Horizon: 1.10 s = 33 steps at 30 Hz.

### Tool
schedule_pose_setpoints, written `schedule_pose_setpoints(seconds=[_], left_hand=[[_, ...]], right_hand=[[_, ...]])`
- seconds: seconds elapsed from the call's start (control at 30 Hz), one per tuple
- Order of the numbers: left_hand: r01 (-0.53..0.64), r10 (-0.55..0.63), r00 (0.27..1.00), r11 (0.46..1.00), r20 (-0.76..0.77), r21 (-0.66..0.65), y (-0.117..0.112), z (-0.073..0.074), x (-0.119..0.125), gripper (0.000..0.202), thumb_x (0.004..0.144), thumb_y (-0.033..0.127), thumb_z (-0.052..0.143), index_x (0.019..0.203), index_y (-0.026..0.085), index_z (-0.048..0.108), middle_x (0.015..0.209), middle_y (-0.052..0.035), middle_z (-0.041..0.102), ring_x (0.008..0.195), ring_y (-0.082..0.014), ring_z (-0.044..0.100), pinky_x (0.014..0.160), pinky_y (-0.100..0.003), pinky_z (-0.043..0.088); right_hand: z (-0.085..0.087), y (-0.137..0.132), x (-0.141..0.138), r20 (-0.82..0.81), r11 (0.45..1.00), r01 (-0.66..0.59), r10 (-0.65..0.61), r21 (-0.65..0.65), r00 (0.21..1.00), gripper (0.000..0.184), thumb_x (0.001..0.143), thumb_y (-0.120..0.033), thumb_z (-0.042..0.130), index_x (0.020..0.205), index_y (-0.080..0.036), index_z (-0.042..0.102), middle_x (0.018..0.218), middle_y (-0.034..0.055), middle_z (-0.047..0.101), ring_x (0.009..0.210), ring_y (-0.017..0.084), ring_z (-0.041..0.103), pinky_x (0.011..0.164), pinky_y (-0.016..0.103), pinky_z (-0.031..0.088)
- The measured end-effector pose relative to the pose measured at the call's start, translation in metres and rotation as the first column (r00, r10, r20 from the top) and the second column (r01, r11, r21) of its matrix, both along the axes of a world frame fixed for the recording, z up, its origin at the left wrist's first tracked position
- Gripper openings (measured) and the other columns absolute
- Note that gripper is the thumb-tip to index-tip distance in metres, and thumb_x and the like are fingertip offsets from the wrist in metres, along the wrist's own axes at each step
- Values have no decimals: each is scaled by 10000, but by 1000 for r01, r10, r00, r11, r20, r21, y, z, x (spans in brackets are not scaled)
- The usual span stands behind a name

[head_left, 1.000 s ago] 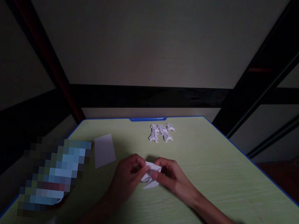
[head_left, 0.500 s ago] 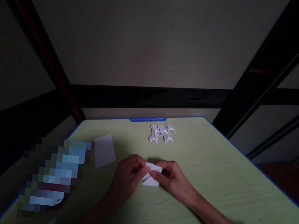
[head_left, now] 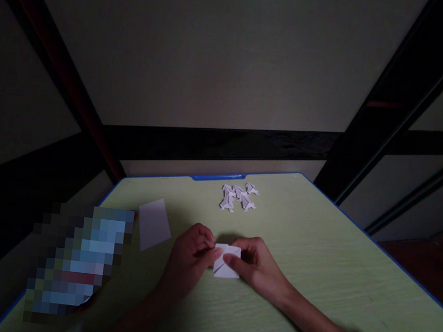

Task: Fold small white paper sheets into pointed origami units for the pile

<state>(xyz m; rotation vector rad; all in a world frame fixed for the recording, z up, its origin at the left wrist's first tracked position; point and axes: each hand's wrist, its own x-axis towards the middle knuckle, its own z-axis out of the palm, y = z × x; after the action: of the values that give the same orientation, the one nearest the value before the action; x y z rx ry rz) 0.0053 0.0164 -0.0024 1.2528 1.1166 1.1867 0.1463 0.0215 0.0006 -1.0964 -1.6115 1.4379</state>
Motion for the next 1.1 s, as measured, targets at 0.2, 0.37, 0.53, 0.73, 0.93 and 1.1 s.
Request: schedule_pose_setpoints(seconds=[0.2,0.37,0.53,0.73,0.93,1.1], left_hand=[[56,-51,992,997,116,-47,0,1,2,337,576,187,626,812,189,385,423,116,418,389,-62,430,411,-165,333],[129,-118,985,988,126,-87,2,1,1,255,611,260,591,792,170,436,489,79,455,444,-73,457,417,-172,355],[221,-229,972,966,-52,-132,0,1,2,293,646,388,531,516,146,432,416,55,405,382,-58,386,368,-173,303],[182,-180,983,966,31,-182,-8,0,3,350,594,437,568,467,155,405,359,73,353,342,-37,300,351,-167,204],[33,-24,998,982,54,-184,-2,1,4,338,581,438,571,460,149,445,340,67,377,314,-38,301,339,-174,204],[-46,45,999,994,-18,-97,0,5,1,280,610,361,565,472,136,472,358,52,428,332,-43,348,353,-170,262]], right_hand=[[-1,2,0,-60,1000,-18,17,-18,998,148,642,-232,520,545,-124,488,480,-42,386,443,63,331,419,201,244],[0,3,1,-123,999,-33,29,-31,992,198,641,-274,552,541,-120,478,482,-42,413,441,55,342,418,191,241],[1,1,3,-235,986,-153,134,-64,963,252,652,-345,581,606,-108,510,520,-16,495,479,73,434,462,203,311],[0,-1,5,-277,979,-182,149,-96,949,242,623,-325,627,590,-109,521,506,-28,509,460,57,436,448,188,305],[2,1,-2,-377,979,-188,146,-77,915,206,618,-291,638,618,-113,533,540,-15,549,494,71,480,488,207,344],[1,5,-3,-449,997,-34,-2,-70,894,218,580,-237,678,679,-134,514,530,-40,536,479,57,463,498,198,347]])
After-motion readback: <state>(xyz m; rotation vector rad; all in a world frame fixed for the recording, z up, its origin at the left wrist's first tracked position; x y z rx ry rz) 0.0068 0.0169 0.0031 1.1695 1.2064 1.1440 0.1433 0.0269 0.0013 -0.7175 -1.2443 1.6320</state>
